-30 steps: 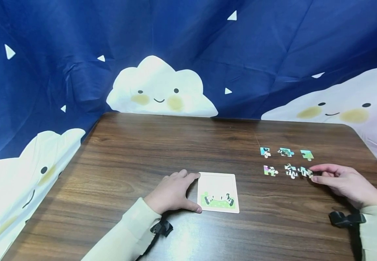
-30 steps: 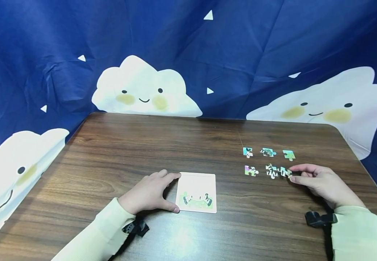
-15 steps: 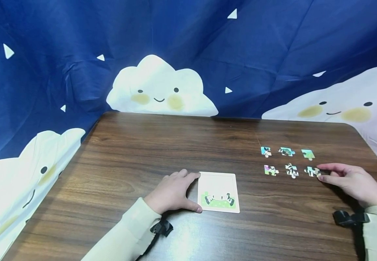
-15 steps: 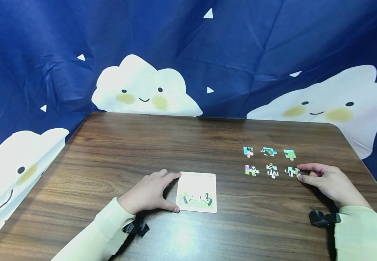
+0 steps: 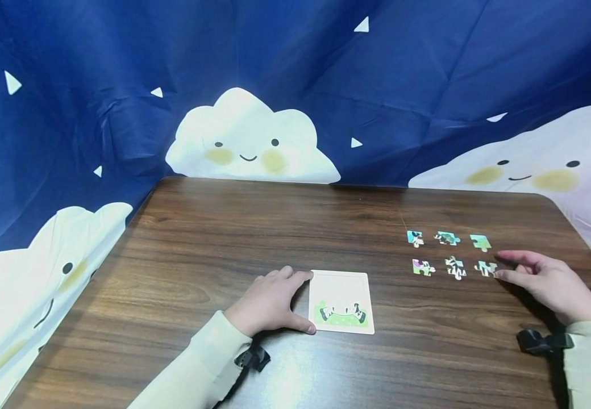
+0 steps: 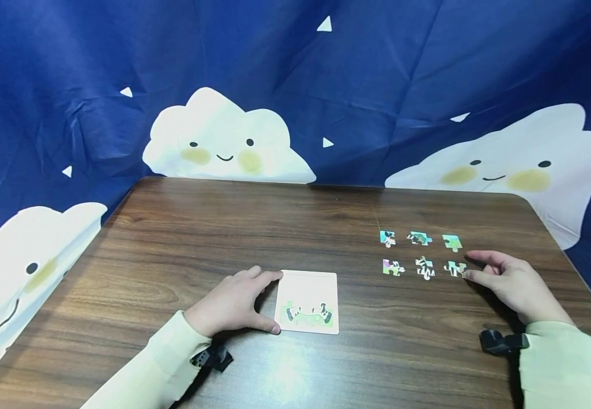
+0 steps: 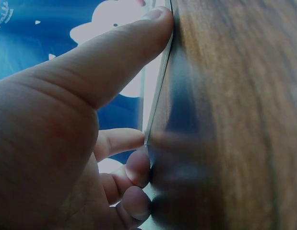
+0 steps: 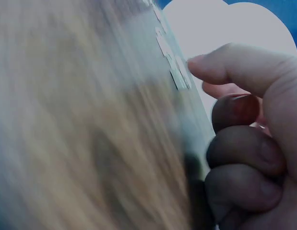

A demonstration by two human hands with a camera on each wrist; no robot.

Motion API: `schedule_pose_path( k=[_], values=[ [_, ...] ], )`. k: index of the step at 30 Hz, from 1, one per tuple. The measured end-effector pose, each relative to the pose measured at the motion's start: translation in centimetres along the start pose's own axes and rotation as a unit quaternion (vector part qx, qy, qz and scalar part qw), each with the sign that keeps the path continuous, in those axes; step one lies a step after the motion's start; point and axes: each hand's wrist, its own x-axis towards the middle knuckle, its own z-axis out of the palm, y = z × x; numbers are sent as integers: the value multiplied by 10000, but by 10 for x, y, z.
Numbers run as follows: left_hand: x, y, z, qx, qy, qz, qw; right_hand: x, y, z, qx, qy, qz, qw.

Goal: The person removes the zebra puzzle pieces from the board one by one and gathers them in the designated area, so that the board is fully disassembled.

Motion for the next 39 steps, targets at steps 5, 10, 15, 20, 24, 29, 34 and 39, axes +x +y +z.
schedule_pose_path(
  k=[5, 10, 15, 20, 24, 29, 34, 39],
  values=[
    [0, 0, 1, 27, -18, -32, 10000, 0, -7, 7, 294, 501, 39, 9983],
    [0, 0, 1, 48, -25, -56, 10000, 0, -25, 15, 514, 444, -104, 9976],
    [0, 0, 0, 110, -31, -28, 9999, 1, -52, 30, 212, 123, -570, 9981],
    [0, 0, 0, 121, -19, -10, 9999, -1, -76, 49, 207, -32, -1071, 9940],
    [0, 0, 0, 114, -28, -19, 9999, -6, -95, 64, 199, -126, -1320, 9910],
    [0, 0, 1, 139, -26, -16, 9999, -13, -115, 84, 311, -359, -1586, 9862],
    [0, 0, 0, 142, -6, -1, 9999, -19, -132, 107, 459, -606, -1671, 9830],
    [0, 0, 1, 134, 10, 2, 9999, -27, -148, 127, 712, -978, -1647, 9789]
  ],
)
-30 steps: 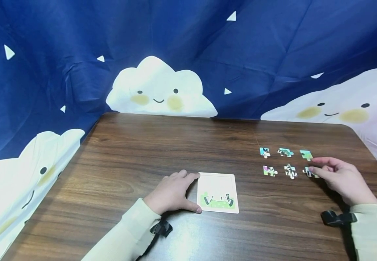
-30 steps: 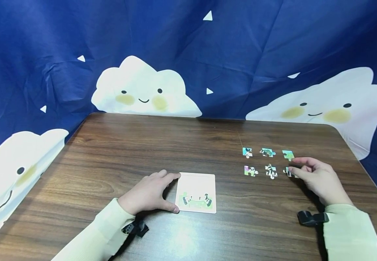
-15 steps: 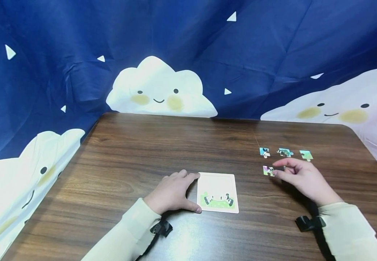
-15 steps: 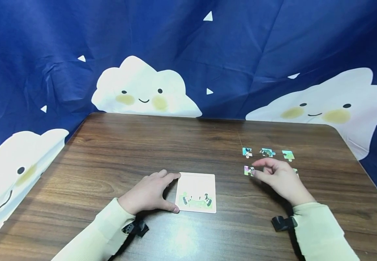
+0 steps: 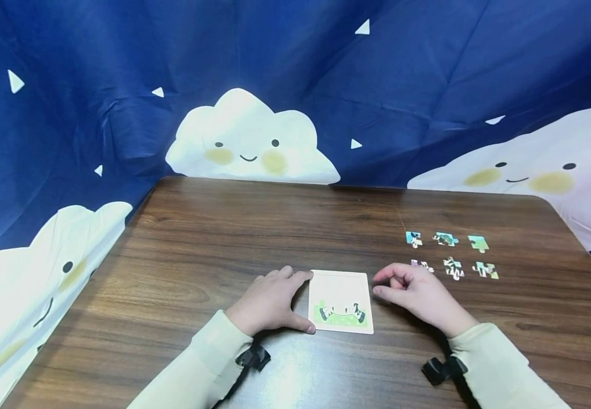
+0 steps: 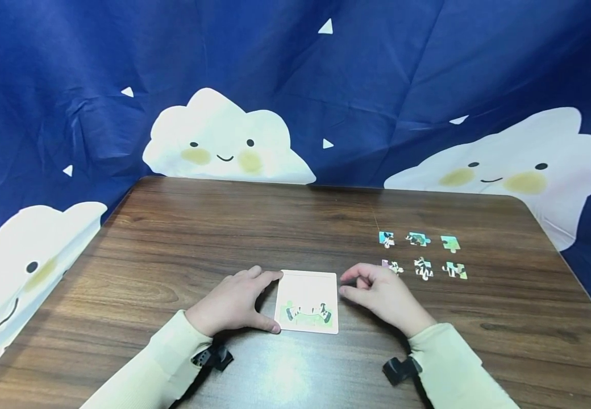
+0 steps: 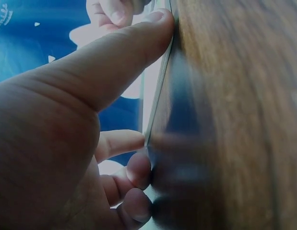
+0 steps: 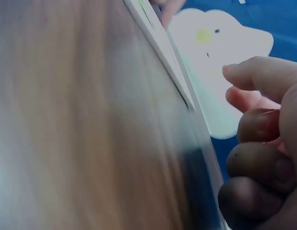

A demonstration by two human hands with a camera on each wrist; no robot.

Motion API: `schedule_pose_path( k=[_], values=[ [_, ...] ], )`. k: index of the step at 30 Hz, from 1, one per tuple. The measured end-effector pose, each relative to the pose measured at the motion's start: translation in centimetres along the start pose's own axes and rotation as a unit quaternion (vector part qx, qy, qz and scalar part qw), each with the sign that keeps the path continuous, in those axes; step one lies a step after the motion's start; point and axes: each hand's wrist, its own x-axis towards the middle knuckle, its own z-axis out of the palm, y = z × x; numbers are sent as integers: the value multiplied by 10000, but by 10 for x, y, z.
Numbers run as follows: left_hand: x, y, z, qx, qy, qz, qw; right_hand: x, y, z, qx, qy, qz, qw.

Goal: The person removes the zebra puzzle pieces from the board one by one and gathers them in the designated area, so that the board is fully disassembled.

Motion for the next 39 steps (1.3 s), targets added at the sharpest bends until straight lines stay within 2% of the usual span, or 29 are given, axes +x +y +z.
schedule_pose_path(
  k=[4, 10, 15, 19, 22, 31, 39],
  values=[
    [0, 0, 0, -4, 16, 14, 10000, -1, -11, 13, 167, -64, 57, 9998],
    [0, 0, 0, -17, 43, 17, 10000, -1, -24, 31, 187, -224, -122, 9995],
    [1, 0, -1, 30, 35, 18, 10000, -2, -35, 45, -105, -362, -544, 9978],
    [0, 0, 0, 4, 18, 16, 10000, -5, -45, 55, -567, -349, -964, 9931],
    [0, 0, 0, -2, 25, 36, 10000, -6, -52, 60, -930, -351, -1116, 9888],
    [-2, 1, 5, 20, 116, 109, 9999, -10, -62, 67, -1691, -524, -1034, 9788],
    [0, -1, 2, 68, 178, 154, 9997, -6, -63, 66, -1678, -644, -1090, 9776]
  ],
)
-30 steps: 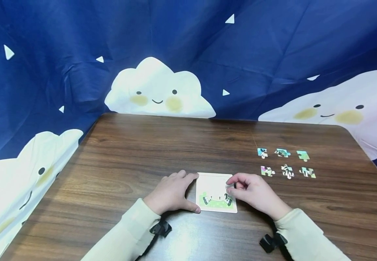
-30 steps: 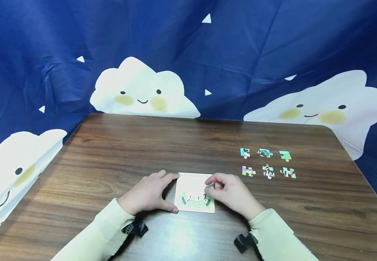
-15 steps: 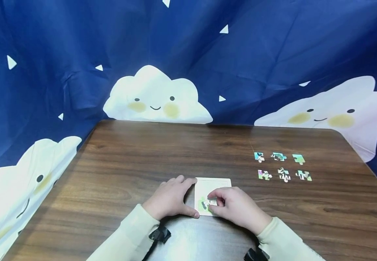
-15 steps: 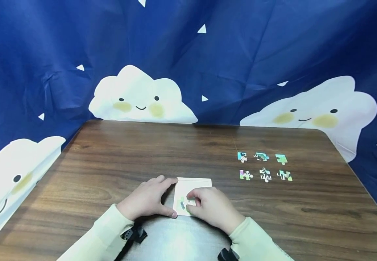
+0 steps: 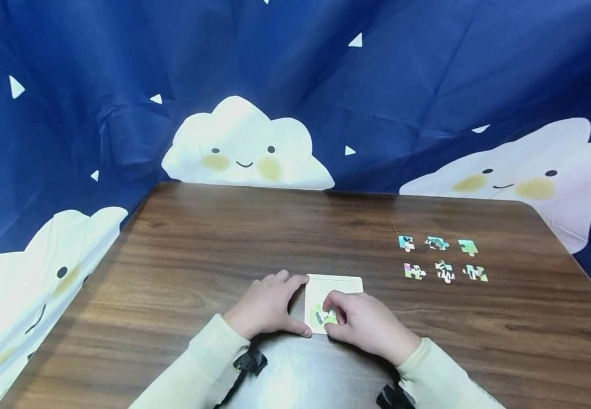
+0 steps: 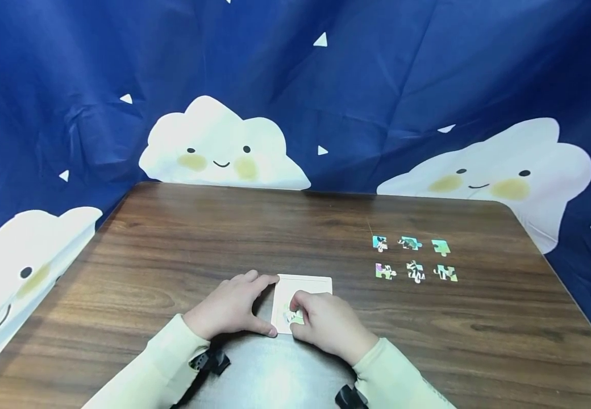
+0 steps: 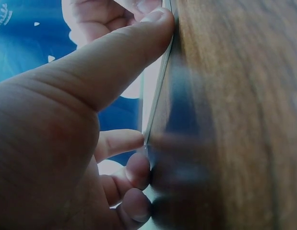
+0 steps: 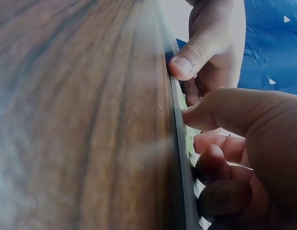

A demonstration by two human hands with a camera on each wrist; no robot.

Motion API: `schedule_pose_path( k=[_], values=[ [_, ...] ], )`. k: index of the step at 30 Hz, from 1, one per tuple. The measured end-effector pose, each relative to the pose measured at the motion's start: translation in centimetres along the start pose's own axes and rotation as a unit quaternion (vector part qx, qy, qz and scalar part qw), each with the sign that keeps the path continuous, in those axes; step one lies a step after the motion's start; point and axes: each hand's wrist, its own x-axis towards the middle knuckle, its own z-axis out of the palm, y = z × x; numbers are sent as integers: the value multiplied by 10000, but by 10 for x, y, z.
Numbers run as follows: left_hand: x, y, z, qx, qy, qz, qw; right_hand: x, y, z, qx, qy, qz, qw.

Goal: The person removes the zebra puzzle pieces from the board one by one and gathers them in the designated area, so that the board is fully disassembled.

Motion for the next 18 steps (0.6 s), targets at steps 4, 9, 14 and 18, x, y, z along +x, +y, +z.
schedule_pose_path(
  k=[4, 9, 14, 18],
  values=[
    [-3, 0, 3, -68, -80, -15, 9999, -2, 0, 1, 95, -67, 15, 9999],
    [-4, 1, 3, -140, -176, -34, 9997, -3, 2, 3, 356, -41, 98, 9993],
    [-1, 1, 0, -130, -226, -45, 9997, -1, 6, 3, 742, 182, 168, 9969],
    [3, -1, -7, -82, -272, -57, 9996, 5, 7, 1, 759, 239, 216, 9966]
  ],
)
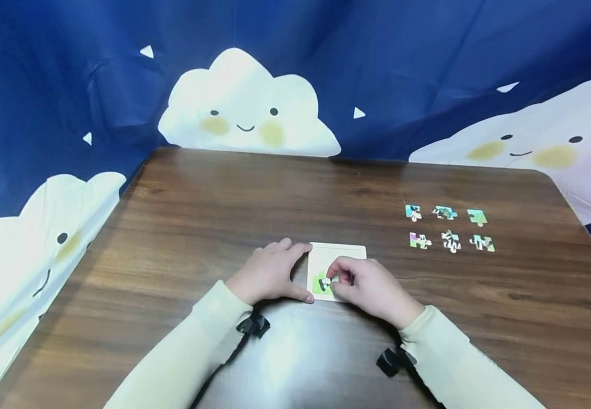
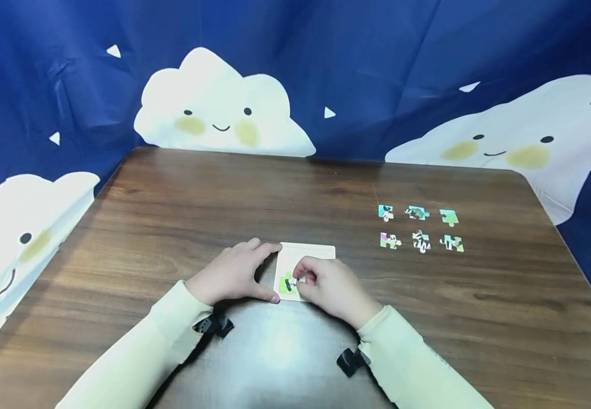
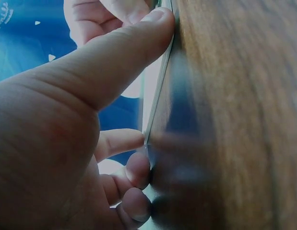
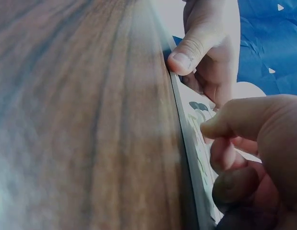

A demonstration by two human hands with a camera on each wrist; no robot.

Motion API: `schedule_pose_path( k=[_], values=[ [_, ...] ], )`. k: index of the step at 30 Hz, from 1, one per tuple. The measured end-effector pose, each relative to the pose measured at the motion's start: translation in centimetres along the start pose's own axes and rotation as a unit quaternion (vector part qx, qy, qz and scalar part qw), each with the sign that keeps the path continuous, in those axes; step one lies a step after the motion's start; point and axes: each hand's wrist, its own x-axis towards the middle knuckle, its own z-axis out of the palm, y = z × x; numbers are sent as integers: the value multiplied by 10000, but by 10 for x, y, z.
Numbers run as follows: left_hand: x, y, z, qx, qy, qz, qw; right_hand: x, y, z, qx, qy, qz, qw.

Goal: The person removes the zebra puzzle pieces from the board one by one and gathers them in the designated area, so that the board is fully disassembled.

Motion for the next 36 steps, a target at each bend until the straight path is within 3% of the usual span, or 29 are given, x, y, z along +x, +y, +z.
schedule_pose_path(
  k=[6, 12, 19, 27, 36],
  values=[
    [4, -1, -4, -1, -155, -60, 9999, 4, -1, -4, -33, -132, 86, 9999],
    [9, -1, -15, -28, -176, -74, 9998, 11, -3, -9, -192, 12, 51, 9998],
    [5, -1, -10, -90, -287, -133, 9995, 8, -2, -3, -245, 85, 54, 9996],
    [3, -2, -5, -84, -335, -146, 9993, 2, 4, -1, 115, 259, 267, 9992],
    [4, -1, -5, -82, -312, -170, 9993, -8, 19, -11, 534, 534, 176, 9970]
  ],
)
